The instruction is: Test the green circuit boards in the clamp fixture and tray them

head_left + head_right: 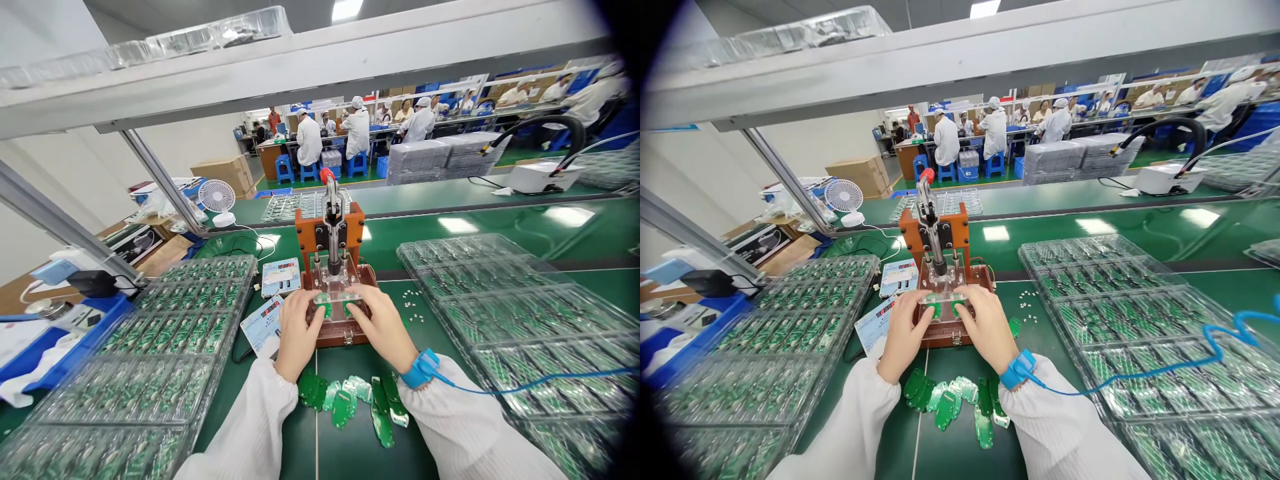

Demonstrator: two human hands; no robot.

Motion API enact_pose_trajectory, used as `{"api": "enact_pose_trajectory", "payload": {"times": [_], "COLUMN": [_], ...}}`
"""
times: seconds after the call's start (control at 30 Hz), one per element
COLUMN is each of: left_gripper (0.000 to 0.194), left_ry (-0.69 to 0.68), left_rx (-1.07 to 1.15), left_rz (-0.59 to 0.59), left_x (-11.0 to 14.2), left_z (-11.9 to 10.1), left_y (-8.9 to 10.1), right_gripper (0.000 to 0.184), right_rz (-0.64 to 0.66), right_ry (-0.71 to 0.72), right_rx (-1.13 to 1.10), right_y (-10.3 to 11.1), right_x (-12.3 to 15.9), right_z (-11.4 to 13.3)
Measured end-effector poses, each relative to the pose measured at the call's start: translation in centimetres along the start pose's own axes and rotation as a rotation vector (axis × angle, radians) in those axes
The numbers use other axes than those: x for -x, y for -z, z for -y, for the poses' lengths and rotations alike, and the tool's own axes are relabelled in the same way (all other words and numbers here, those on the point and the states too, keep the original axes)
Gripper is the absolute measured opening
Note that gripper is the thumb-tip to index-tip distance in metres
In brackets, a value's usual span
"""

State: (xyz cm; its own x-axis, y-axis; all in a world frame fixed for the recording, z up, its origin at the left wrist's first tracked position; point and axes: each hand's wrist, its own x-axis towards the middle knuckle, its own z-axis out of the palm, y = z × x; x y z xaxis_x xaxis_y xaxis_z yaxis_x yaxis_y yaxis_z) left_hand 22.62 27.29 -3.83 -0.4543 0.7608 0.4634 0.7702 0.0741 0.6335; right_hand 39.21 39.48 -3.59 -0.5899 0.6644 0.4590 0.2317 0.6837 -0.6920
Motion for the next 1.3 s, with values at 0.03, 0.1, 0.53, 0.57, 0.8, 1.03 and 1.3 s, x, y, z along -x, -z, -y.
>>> {"api": "enact_pose_trajectory", "payload": {"times": [0.03, 0.1, 0.53, 0.57, 0.8, 1.03, 1.3], "left_gripper": [0.023, 0.022, 0.021, 0.023, 0.03, 0.025, 0.033], "left_ry": [0.017, 0.053, -0.041, -0.065, -0.137, -0.182, -0.155], "left_rx": [0.04, 0.102, 0.258, 0.269, 0.234, 0.203, 0.215], "left_rz": [-0.038, -0.103, -0.022, -0.013, -0.035, 0.002, 0.046], "left_x": [0.1, 0.5, 4.2, 4.2, 2.9, 2.8, 3.0], "left_z": [0.0, -0.1, -0.3, -0.2, -1.0, -0.4, 0.1], "left_y": [0.2, 0.6, -0.2, -0.1, 1.1, 0.8, 0.4], "right_gripper": [0.024, 0.023, 0.019, 0.017, 0.011, 0.028, 0.038], "right_rz": [0.01, 0.032, 0.148, 0.117, 0.286, -0.009, 0.146], "right_ry": [-0.024, -0.063, -0.372, -0.386, -0.3, -0.567, -0.794], "right_rx": [-0.034, -0.087, -0.637, -0.623, -0.503, -0.017, 0.213], "right_y": [0.3, 1.1, 0.6, 0.6, 1.4, 16.1, 23.1], "right_x": [0.1, 0.5, 2.3, 2.9, 12.1, 17.4, 21.5], "right_z": [0.1, 0.4, 3.3, 3.7, 6.2, 3.0, -1.1]}}
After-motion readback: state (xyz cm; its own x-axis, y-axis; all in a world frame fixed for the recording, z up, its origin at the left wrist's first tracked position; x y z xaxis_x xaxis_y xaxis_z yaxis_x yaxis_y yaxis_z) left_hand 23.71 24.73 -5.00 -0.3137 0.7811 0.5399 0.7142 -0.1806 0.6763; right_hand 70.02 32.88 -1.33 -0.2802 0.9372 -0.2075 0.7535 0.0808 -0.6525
